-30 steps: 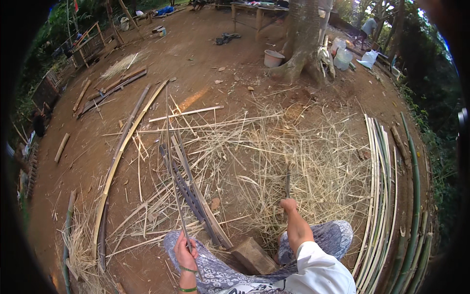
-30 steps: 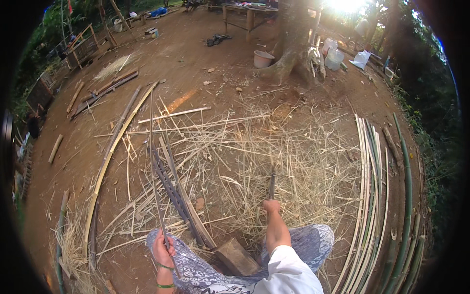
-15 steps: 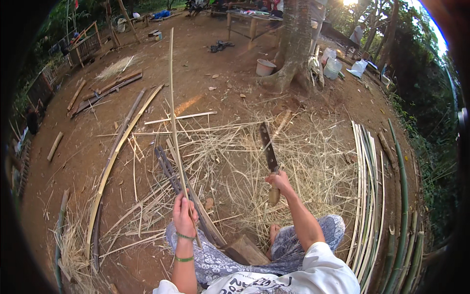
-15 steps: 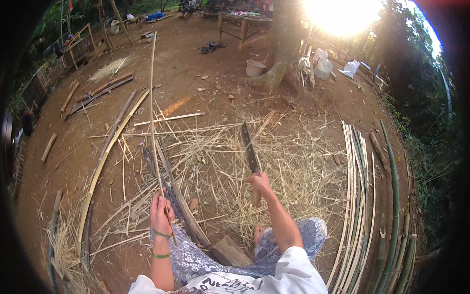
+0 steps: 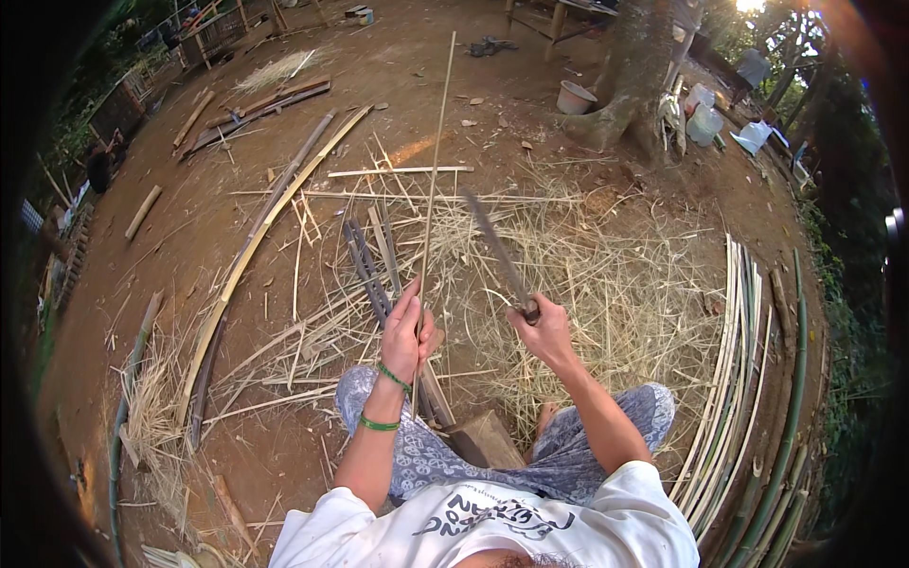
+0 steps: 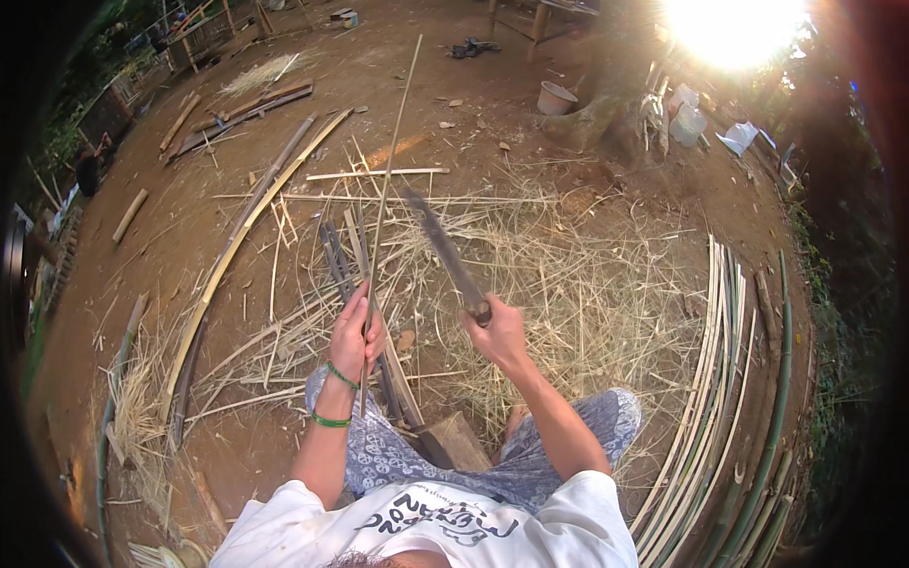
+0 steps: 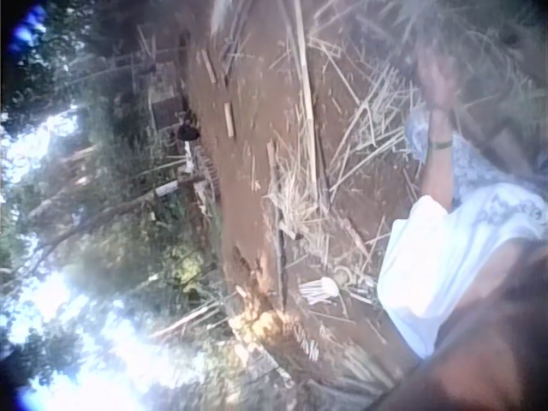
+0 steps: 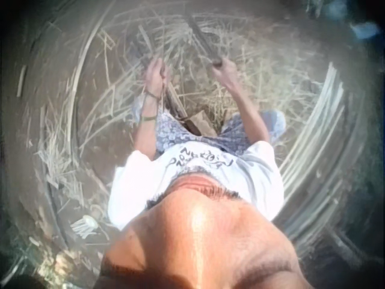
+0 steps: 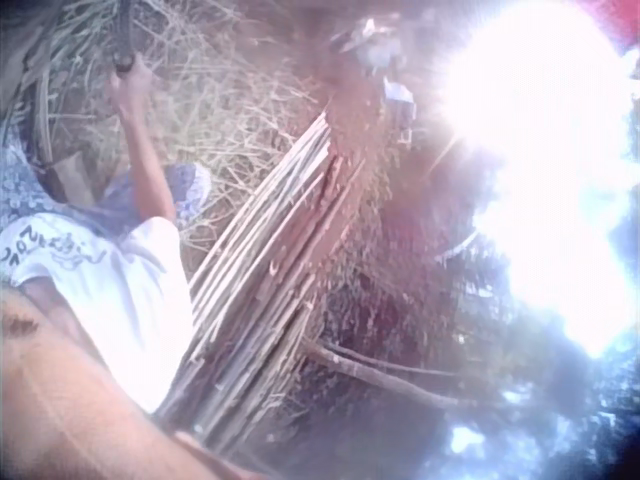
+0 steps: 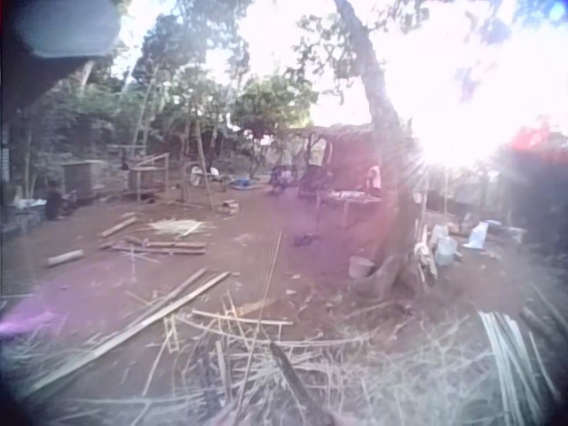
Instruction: The person walks through a cluttered outdoor area and sits on the ground. They use a machete to split a long bamboo pole into thin strips, repeatedly striking the pole against a wooden block to separate the layers.
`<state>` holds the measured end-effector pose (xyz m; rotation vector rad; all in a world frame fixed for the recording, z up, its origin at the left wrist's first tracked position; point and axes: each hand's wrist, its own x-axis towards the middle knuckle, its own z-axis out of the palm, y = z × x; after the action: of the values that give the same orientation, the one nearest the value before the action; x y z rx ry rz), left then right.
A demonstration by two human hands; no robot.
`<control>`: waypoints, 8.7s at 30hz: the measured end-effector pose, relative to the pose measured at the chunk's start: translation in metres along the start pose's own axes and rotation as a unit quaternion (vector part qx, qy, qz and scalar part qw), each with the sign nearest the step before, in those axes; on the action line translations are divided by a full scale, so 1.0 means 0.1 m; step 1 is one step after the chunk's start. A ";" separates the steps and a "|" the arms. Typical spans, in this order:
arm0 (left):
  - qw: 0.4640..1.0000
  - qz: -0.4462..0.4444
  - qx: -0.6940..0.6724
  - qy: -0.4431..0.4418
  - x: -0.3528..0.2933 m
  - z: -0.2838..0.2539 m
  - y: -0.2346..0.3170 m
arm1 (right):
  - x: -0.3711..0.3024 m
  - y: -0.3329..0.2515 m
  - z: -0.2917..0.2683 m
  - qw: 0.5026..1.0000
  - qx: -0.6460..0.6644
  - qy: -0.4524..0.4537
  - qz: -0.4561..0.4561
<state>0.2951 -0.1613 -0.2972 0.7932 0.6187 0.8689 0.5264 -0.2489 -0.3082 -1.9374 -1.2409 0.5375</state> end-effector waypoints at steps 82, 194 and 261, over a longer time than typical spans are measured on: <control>0.998 -0.047 0.012 -0.041 -1.33 -0.32 -0.28 | 0.60 -0.69 -0.07 0.907 -0.247 -0.038 -0.338; 0.859 0.157 0.454 0.177 -1.25 0.25 -0.74 | 0.61 -0.25 0.13 0.902 -0.215 -0.081 -0.365; 0.934 -0.160 0.176 0.267 -3.12 -0.22 -1.33 | 2.51 -0.43 -0.06 0.987 0.034 -0.060 -0.146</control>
<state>0.1760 -0.4712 -0.3688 0.7443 1.3769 0.6763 0.6162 -0.0163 -0.2585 -1.6488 -1.5312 0.5421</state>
